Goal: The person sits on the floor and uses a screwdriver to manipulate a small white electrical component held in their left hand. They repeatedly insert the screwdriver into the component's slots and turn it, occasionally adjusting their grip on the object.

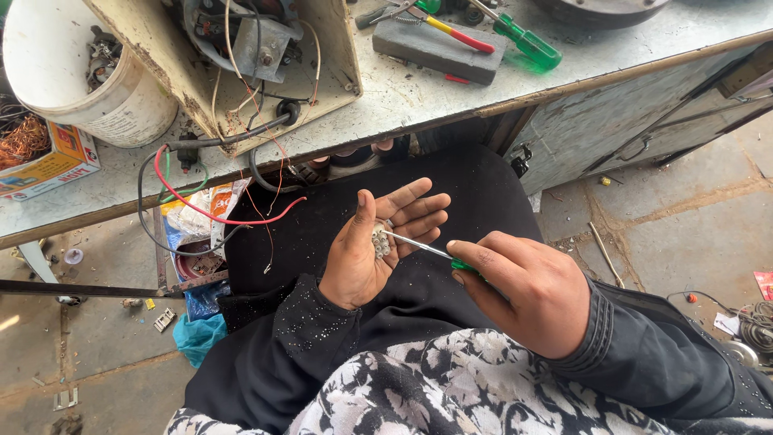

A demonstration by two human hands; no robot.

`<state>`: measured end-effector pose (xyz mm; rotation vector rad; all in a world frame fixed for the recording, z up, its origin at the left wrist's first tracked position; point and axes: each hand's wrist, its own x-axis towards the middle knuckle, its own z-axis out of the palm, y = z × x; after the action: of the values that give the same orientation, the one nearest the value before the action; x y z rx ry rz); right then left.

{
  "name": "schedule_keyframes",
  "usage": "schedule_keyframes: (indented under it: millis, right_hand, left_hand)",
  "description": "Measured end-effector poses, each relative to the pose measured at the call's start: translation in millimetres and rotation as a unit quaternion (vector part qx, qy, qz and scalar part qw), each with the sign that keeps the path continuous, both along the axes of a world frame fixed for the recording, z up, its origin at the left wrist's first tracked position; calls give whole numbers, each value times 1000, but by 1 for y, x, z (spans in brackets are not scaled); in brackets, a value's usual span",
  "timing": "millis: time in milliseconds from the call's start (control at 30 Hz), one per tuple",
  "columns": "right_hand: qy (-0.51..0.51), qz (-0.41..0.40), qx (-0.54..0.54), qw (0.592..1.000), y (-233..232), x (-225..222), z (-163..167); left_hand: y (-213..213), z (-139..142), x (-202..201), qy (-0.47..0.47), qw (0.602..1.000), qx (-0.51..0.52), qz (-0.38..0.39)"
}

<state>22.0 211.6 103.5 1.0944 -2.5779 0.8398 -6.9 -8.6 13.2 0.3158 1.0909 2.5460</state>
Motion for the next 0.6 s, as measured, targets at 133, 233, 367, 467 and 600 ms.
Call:
schedule_keyframes:
  millis: [133,233,367,467,600]
  right_hand:
    - [-18,-1,3,1000,0,0,-1]
    - [-35,-5,-5,999,1,0,-3]
    - [-66,0,-21,998,3,-1,-7]
    - [-68,11,-35,997,2,-2,-9]
    - [-24,-1,8,1000,0,-5,-10]
  left_hand:
    - [0,0,1,12,1000,-10,0]
    - [0,-1,2,26,999,-24,6]
    - [2,-1,3,76,994,-76,36]
    - [2,0,5,111,985,-124,55]
    - [0,1,7,122,978,-153,71]
